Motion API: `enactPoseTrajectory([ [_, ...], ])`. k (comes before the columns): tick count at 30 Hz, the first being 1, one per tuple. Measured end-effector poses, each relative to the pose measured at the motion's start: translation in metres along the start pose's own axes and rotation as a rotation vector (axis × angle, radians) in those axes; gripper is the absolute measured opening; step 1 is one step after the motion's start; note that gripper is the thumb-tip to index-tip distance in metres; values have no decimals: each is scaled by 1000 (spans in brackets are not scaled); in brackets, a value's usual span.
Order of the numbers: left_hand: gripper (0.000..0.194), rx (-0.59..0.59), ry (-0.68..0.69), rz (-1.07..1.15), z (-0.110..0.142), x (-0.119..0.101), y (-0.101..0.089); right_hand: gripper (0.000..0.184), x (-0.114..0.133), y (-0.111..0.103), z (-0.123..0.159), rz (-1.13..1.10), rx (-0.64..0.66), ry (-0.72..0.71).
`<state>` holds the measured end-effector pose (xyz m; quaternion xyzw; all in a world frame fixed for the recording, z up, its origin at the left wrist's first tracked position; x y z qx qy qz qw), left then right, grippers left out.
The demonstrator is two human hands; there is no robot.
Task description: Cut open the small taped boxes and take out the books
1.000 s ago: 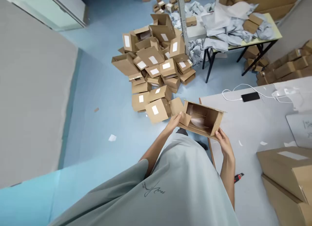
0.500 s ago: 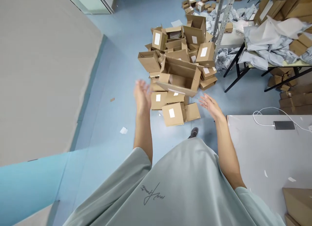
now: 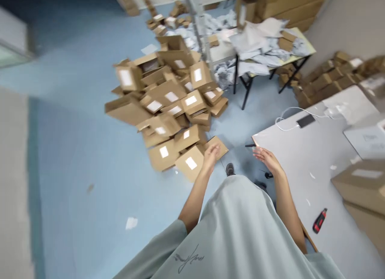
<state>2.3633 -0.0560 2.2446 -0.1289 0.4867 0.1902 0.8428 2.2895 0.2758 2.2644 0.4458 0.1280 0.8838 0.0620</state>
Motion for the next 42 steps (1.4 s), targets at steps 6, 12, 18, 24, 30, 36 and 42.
enactPoseTrajectory([
  [6, 53, 530, 88, -340, 11, -21, 168, 36, -18, -151, 95, -373, -370, -207],
  [12, 48, 783, 278, -533, 47, -41, 351, 32, -68, -287, 204, -724, -724, -406],
  [18, 44, 1039, 313, -671, 177, 17, 508, 35, -133, -408, 314, -897, -970, -534],
  [24, 61, 1367, 376, -848, 348, 111, 631, 67, -152, -552, 413, -798, -1270, -614],
  [30, 70, 1612, 418, -865, 495, 175, 755, 90, -86, -716, 479, -531, -1574, -657],
  [36, 100, 1596, 446, -1023, 556, 209, 842, 66, -30, -801, 490, -433, -1652, -576],
  [42, 109, 1579, 382, -1092, 553, 214, 862, 50, -46, -814, 480, -432, -1620, -557],
])
Point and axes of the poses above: each hand's wrist, its own z-axis away from the middle knuckle, its own y-axis out of the palm, x = y × z, the point moved 9 cm from there along -z, towards the middle knuckle, and after that the axes turned 15 degrees about -z, right-handed, at the moved point
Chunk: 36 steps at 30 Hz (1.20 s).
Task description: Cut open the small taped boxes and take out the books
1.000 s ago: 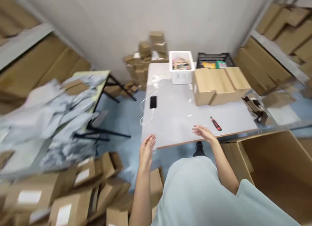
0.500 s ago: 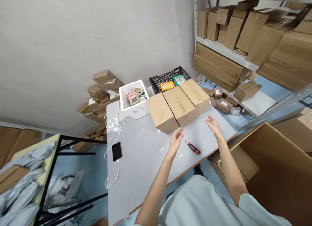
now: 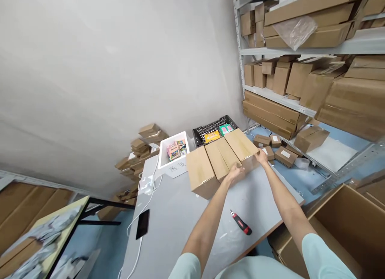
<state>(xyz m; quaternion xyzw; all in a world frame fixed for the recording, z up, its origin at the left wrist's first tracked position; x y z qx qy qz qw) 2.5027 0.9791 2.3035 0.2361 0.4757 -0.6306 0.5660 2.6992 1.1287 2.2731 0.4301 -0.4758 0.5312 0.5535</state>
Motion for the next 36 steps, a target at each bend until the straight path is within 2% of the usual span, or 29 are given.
enactPoseTrajectory([
  [4, 113, 27, 20, 62, -3, 1, 1, 51, -13, -7, 13, -32, -44, 6],
  [6, 111, 34, 36, 85, 0, 4, 10, 57, -21, -19, 31, -51, -106, 3],
  [8, 107, 45, 64, 108, 10, 12, 24, 65, -29, -39, 60, -66, -177, -8],
  [12, 99, 51, 129, 173, 52, 41, 43, 77, -46, -80, 156, -79, -255, -36],
  [14, 93, 41, 184, 192, 79, 56, 41, 83, -48, -92, 215, -95, -242, -47],
  [16, 84, 17, 268, 183, 105, 67, 27, 86, -44, -96, 275, -156, -228, -57],
  [19, 72, -64, 360, 142, 139, 80, -16, 81, -34, -78, 354, -183, -131, -1],
  [21, 70, -150, 373, 97, 157, 90, -60, 76, -31, -48, 397, -227, -15, 64],
  [24, 67, -314, 346, 15, 180, 114, -140, 73, -36, 28, 452, -323, 275, 168],
  [27, 64, -407, 258, -56, 200, 154, -218, 76, -47, 112, 500, -322, 612, 243],
  [29, 62, -412, 176, -76, 216, 189, -260, 74, -50, 149, 517, -258, 785, 249],
  [30, 61, -413, 131, -72, 225, 210, -277, 70, -47, 157, 517, -222, 833, 224],
  [32, 59, -429, 37, -36, 247, 253, -303, 58, -36, 150, 491, -170, 817, 147],
  [33, 59, -442, -6, -13, 260, 275, -311, 53, -25, 134, 465, -97, 713, 10],
  [35, 60, -456, -79, 28, 284, 314, -317, 56, -6, 84, 403, 24, 366, -182],
  [36, 62, -450, -107, 49, 294, 330, -314, 60, -4, 58, 374, 53, 184, -204],
])
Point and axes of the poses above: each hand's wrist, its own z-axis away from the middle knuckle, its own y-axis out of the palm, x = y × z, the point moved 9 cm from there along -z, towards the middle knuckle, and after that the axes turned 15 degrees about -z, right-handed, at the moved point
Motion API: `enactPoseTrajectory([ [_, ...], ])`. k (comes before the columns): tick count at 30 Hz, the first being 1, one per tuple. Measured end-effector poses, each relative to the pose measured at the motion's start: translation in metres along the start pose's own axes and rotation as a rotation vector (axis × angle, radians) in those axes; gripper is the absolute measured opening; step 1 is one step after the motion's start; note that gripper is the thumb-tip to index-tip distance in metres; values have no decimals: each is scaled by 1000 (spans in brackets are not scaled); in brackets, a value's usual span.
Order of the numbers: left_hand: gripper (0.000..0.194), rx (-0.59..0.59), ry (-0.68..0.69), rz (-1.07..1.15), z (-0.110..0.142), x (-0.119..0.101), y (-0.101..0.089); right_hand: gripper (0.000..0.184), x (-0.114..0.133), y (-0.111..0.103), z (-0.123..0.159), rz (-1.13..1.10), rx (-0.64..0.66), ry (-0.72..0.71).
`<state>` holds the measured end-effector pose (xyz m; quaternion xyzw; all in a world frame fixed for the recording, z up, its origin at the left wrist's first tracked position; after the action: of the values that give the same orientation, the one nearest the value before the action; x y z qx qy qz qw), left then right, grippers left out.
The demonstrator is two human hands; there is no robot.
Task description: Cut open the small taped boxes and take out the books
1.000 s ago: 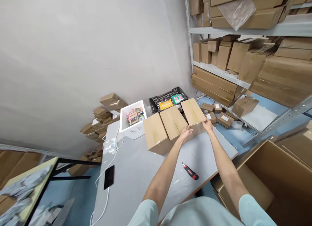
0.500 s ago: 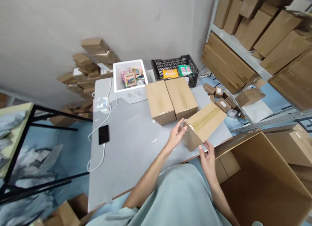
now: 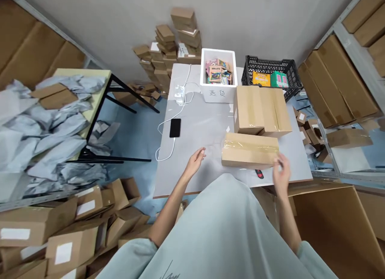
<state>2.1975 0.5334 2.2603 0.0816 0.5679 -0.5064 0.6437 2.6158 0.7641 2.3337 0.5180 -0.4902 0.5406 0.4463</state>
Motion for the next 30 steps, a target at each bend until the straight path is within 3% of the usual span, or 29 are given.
enactPoseTrajectory([
  [2, 68, 31, -42, 29, 18, 26, 7, 61, -28, -48, -29, -26, -290, 142],
  [4, 73, 66, -59, 62, 32, 39, 24, 60, -59, -56, -44, -51, -291, 273],
  [9, 70, 124, -13, 157, 46, 31, 77, 51, -112, -18, -24, -122, -127, 439],
  [12, 66, 91, 21, 196, 44, 22, 87, 55, -127, 1, -4, -143, -77, 472],
  [15, 67, 2, 51, 195, 54, 25, 64, 72, -136, 16, 13, -150, -21, 504],
  [19, 70, -176, 113, 133, 89, 38, 6, 93, -137, 40, 39, -167, 61, 538],
  [22, 77, -344, 88, 129, 110, 52, -32, 94, -128, 62, 55, -191, 125, 526],
  [25, 86, -379, 1, 202, 103, 69, -44, 87, -117, 82, 60, -183, 207, 506],
  [30, 84, -265, -140, 257, 69, 103, -38, 79, -126, 99, 57, -144, 279, 588],
])
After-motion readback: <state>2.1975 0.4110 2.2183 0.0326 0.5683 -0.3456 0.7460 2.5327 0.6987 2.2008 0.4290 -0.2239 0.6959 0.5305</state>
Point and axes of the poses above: each hand's wrist, its own z-axis away from the middle knuckle, its own y-axis out of the palm, x = y × z, the point moved 9 cm from there along -z, towards the middle knuckle, and after that the axes turned 15 degrees about -z, right-handed, at the moved point
